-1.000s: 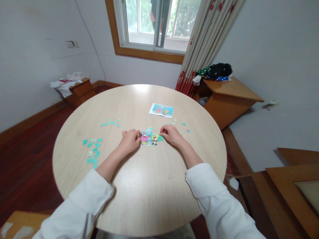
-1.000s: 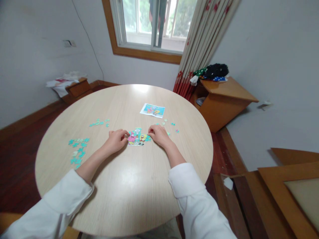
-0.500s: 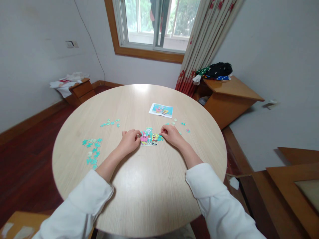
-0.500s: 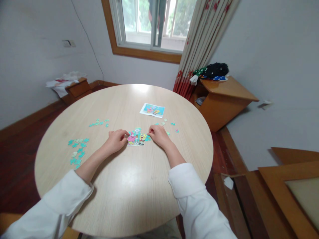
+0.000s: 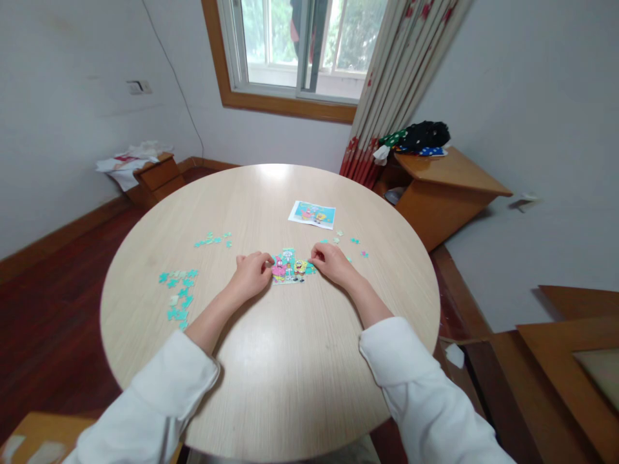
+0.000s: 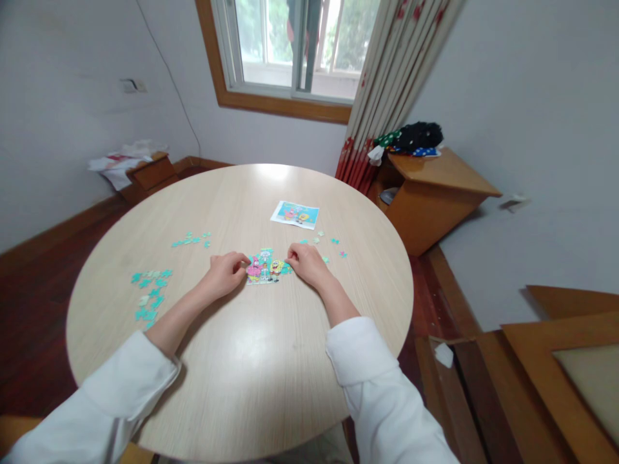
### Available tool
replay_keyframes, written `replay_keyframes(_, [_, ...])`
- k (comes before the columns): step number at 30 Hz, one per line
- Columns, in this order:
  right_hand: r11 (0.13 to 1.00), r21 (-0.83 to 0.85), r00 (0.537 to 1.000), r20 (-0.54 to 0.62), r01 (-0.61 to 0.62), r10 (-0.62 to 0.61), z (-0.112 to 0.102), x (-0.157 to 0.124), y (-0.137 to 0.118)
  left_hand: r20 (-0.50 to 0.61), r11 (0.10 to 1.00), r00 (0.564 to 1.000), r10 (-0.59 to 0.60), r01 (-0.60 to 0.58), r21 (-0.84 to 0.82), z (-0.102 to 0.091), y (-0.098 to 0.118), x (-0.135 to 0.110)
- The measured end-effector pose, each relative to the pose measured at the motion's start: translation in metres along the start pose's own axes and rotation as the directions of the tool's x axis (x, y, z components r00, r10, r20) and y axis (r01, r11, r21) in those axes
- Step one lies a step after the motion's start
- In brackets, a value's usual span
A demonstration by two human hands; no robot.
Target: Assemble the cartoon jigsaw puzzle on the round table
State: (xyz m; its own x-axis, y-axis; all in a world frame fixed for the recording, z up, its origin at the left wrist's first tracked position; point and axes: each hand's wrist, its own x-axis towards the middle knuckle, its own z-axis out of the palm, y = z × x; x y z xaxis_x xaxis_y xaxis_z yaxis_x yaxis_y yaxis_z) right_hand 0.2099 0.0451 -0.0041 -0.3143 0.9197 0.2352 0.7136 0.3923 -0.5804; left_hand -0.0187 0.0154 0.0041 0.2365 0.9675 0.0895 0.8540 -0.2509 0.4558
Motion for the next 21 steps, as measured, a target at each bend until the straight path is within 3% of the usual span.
replay_keyframes(21, [0.998,0.043,0.999,0.031,-0.045,0.044,-0.0007,-0.0007,-0.0008,-0.009,0.999,1.0,-0.007,0.007,-0.031,0.0022,-0.0027,-0.0002])
